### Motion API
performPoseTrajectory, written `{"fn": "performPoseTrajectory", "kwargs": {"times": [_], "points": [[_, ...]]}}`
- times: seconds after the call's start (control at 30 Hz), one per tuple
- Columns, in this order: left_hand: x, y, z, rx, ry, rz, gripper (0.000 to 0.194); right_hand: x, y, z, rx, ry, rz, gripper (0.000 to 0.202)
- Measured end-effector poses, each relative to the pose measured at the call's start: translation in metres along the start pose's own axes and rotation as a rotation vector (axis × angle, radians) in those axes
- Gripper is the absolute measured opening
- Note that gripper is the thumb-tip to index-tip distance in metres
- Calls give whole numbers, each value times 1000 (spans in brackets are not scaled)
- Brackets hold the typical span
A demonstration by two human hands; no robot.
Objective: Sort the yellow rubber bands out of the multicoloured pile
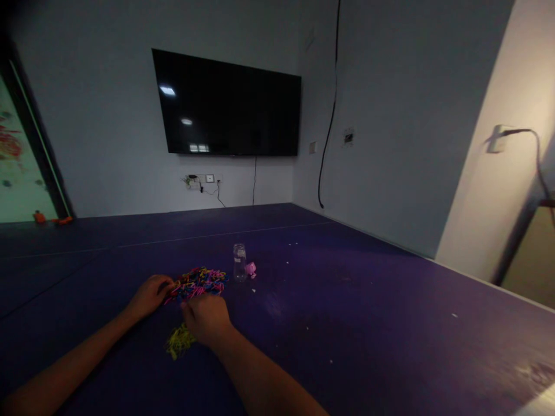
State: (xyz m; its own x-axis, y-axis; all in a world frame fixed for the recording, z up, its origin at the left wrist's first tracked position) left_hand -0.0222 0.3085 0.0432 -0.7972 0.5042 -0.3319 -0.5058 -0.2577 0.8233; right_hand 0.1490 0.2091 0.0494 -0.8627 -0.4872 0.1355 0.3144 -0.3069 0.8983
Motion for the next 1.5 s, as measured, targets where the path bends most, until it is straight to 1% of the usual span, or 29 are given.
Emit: {"fn": "performPoseTrajectory", "kwargs": {"times": [0.23,0.43,0.7,1.23,1.5], "points": [[0,3,-1,-60,0,-35,20,0,1,0,-5,10,3,34],[6,5,0,-153,27,-118,20,-1,0,0,-3,12,0,35],[7,8,-3,-218,36,-216,19,-1,-2,0,-5,2,-5,35],[6,5,-3,-154,112,-331,20,-2,-3,1,4,9,-6,33],[7,3,-2,-121,103,-335,23,-1,0,0,6,6,3,33]]}}
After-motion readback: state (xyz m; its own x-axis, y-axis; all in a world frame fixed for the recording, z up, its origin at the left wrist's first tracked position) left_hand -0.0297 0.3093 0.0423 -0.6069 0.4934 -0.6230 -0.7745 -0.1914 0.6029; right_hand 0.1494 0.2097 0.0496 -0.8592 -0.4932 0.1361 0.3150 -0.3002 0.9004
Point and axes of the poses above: each hand's wrist, its own z-axis towards the middle knuckle, its own y-axis out of the back of the hand, x = y × z, the point moved 4 cm from there along z, towards the middle knuckle, and after that the axes turned 4 degrees about -z, right-handed, at the moved point
